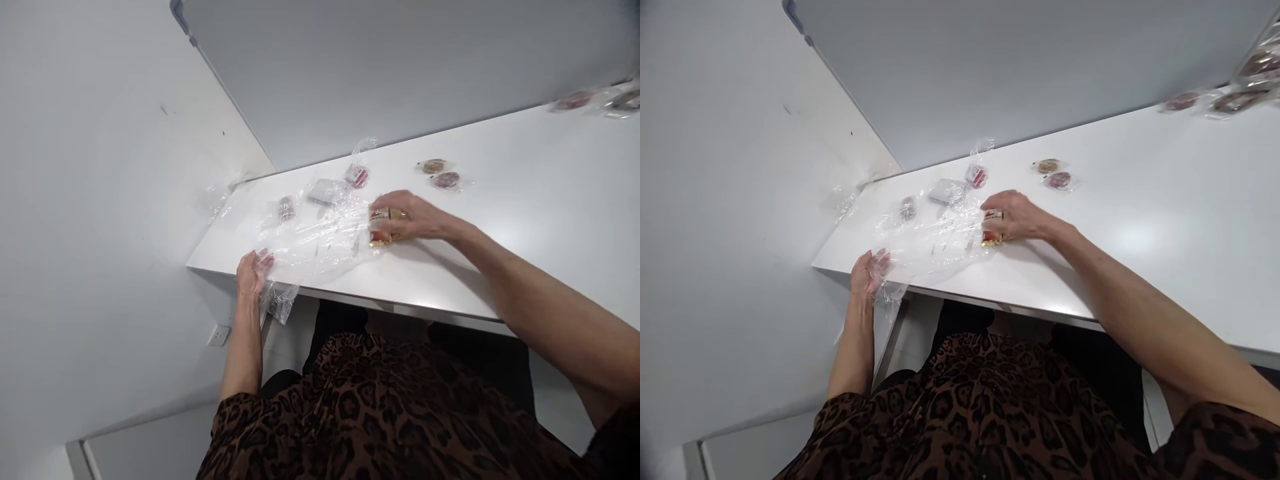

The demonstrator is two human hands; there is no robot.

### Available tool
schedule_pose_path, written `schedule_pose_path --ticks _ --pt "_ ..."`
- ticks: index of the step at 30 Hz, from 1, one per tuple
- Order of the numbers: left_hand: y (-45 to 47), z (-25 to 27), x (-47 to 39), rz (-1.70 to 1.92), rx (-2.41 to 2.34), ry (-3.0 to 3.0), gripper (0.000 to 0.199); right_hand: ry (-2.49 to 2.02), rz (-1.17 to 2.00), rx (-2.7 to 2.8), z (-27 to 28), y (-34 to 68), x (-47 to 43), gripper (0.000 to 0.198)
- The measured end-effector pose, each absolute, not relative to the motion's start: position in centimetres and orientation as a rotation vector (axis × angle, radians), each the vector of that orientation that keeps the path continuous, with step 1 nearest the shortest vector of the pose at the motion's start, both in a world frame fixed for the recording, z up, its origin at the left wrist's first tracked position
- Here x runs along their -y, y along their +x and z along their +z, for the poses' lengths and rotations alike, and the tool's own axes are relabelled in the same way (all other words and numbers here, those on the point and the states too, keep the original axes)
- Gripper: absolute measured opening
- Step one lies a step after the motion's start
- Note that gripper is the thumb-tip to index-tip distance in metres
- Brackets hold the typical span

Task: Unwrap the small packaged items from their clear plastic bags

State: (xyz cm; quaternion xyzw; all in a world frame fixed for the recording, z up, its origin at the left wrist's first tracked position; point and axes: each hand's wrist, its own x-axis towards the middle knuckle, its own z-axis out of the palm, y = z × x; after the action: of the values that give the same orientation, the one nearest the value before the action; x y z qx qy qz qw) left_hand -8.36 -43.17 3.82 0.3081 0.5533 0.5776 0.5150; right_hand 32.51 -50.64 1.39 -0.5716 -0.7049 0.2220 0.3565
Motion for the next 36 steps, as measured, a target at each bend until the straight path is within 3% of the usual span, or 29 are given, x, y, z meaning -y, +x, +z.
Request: schedule_pose_path --ticks 6,14,16,19,21,24,28,30,33,36 --pt "-8.9 2.8 43.0 1.457 -1.414 0.874 0.028 -1.298 0.426 2.240 -0.6 31.1 51.2 0.033" --pt "-9.3 1.1 42.4 1.535 -1.417 0.875 0.022 -1.803 0.153 1.972 0.7 35.5 54.9 0.030" --pt "-9.1 0.7 42.7 1.572 -1.402 0.869 0.022 -1.714 0.197 1.980 0.9 34.1 55.7 0.028" --pt "-8.4 0.6 43.9 1.618 -1.370 0.922 0.028 -1.509 0.346 2.151 0.7 30.6 55.7 0.044" --pt "-7.8 0.9 45.3 1.607 -1.324 1.031 0.036 -1.475 0.363 2.261 0.4 28.3 55.2 0.031" --pt "-6.9 1.8 48.1 1.411 -1.229 1.258 0.052 -1.430 0.362 2.340 0.4 25.7 54.5 0.028" --pt "-5.4 3.4 51.9 0.812 -1.062 1.669 0.081 -1.069 0.413 2.232 1.9 21.8 55.2 0.029" --pt "-4.6 3.7 53.1 0.573 -0.934 1.908 0.071 -0.796 0.457 2.178 3.1 19.6 55.9 0.026" --pt "-4.3 3.4 53.4 0.640 -0.842 2.121 0.023 -0.552 0.497 2.119 4.4 17.6 56.7 0.023" --pt "-6.4 3.2 51.0 1.103 -0.996 2.120 0.024 -0.612 0.413 2.036 4.7 18.3 56.4 0.026"
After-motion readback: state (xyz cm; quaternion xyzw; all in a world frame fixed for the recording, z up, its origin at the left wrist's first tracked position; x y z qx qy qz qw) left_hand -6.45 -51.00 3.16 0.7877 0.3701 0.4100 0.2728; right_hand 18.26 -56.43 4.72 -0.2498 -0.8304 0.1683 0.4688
